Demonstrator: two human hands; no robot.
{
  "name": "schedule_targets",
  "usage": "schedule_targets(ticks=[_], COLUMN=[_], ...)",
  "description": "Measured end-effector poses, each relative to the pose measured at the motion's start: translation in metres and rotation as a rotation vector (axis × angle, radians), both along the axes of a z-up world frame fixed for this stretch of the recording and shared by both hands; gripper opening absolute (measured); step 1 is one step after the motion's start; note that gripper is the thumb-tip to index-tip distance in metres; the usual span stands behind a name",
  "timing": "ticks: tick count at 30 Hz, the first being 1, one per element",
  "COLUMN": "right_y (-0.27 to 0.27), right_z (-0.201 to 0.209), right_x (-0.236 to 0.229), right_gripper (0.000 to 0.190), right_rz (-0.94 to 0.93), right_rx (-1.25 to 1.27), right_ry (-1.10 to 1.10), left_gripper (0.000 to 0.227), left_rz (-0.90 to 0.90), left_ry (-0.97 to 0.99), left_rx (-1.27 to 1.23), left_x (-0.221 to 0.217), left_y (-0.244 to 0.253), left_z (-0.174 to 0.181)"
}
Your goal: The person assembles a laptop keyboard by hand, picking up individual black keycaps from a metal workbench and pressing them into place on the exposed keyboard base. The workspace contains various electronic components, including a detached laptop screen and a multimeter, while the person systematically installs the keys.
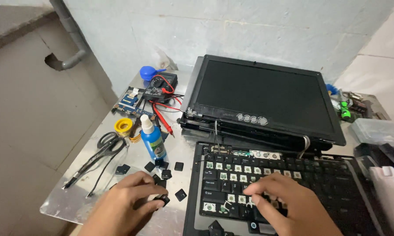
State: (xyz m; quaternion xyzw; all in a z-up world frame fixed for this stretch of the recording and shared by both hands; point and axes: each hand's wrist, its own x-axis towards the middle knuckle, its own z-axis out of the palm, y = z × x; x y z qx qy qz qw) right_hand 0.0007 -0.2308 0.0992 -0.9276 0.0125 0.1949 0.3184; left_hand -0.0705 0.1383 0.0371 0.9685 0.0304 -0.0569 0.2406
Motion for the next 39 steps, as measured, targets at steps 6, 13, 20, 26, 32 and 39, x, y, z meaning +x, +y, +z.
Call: schedule_targets(ticks=[6, 13, 20, 26, 32, 39], right_y=[0.002, 0.0, 0.019, -0.001, -0.013, -0.038], right_z=[0.01, -0.001, -0.012, -0.002, 0.003, -0.062], right_x=[-0.01, -0.011, -0.02, 0.023, 0.044, 0.028], right_gripper=[0.024, 0.024, 0.044, 0.014, 0.037, 0.032], right_rz=[-0.03, -0.038, 0.138, 0.153, -0.118, 0.169], right_rx=[0.099, 0.191, 0.19, 0.094, 0.185, -0.207], right_ry=[-0.023, -0.091, -0.16, -0.292, 0.165, -0.202], left_gripper=[0.009, 0.01, 0.004, 0.008, 0.004, 0.008], left_rz=[-0.128, 0.053, 0.134, -0.121, -0.069, -0.298], left_ry=[-0.206, -0.237, -0.046, 0.138, 0.288, 0.032], left_rx=[-0.189, -0.498, -1.025, -0.987, -0.816, -0.401], left_x=[0.002, 0.002, 0.017, 0.069, 0.089, 0.095], left_y=[0.0, -0.012, -0.076, -0.131, -0.147, -0.12], left_z=[-0.006, 0.016, 0.034, 0.073, 0.067, 0.001])
